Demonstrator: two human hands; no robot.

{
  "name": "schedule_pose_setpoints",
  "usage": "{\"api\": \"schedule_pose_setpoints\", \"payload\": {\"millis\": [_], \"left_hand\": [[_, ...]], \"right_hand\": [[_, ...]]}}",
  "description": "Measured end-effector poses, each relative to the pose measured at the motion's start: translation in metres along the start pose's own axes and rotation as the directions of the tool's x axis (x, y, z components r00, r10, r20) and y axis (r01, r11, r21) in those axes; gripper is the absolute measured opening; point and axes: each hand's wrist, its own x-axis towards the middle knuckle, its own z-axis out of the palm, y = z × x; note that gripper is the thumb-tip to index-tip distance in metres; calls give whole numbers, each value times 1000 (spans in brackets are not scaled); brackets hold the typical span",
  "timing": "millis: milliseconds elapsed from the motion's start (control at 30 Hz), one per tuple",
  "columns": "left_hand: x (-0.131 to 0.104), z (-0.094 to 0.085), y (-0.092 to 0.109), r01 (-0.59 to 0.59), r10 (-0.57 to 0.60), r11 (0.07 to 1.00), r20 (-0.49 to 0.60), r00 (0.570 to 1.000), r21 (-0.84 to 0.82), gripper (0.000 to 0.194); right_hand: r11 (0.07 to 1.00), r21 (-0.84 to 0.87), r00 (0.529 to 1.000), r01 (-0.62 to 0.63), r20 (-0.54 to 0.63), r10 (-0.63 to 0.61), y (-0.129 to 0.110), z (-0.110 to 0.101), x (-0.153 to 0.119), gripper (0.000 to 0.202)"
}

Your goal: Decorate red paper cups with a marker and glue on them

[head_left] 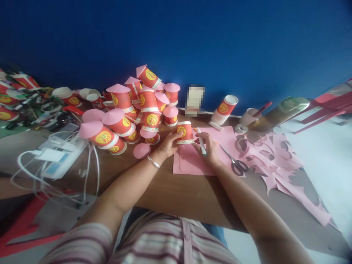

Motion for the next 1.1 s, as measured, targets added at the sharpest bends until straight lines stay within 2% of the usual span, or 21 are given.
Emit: {"api": "schedule_pose_setpoints", "payload": {"millis": [300,533,767,900,1100], "left_hand": [[-1,5,1,40,-42,999,74,996,29,34],[-1,4,0,51,-52,998,68,996,23,36],[0,-1,-4,60,-59,998,86,995,-10,39],[-3,3,-3,5,-13,998,145,989,57,37],[-8,9,-1,-30,-12,981,214,977,192,51]], "right_hand": [[994,-51,990,98,-98,-103,1,5,-3,18],[996,-62,993,64,-96,-70,0,3,-3,11],[998,-14,992,-60,-111,58,-1,0,-3,12],[997,-7,991,-79,-112,78,3,0,-4,17],[998,-20,990,-63,-131,60,7,1,-3,20]]}}
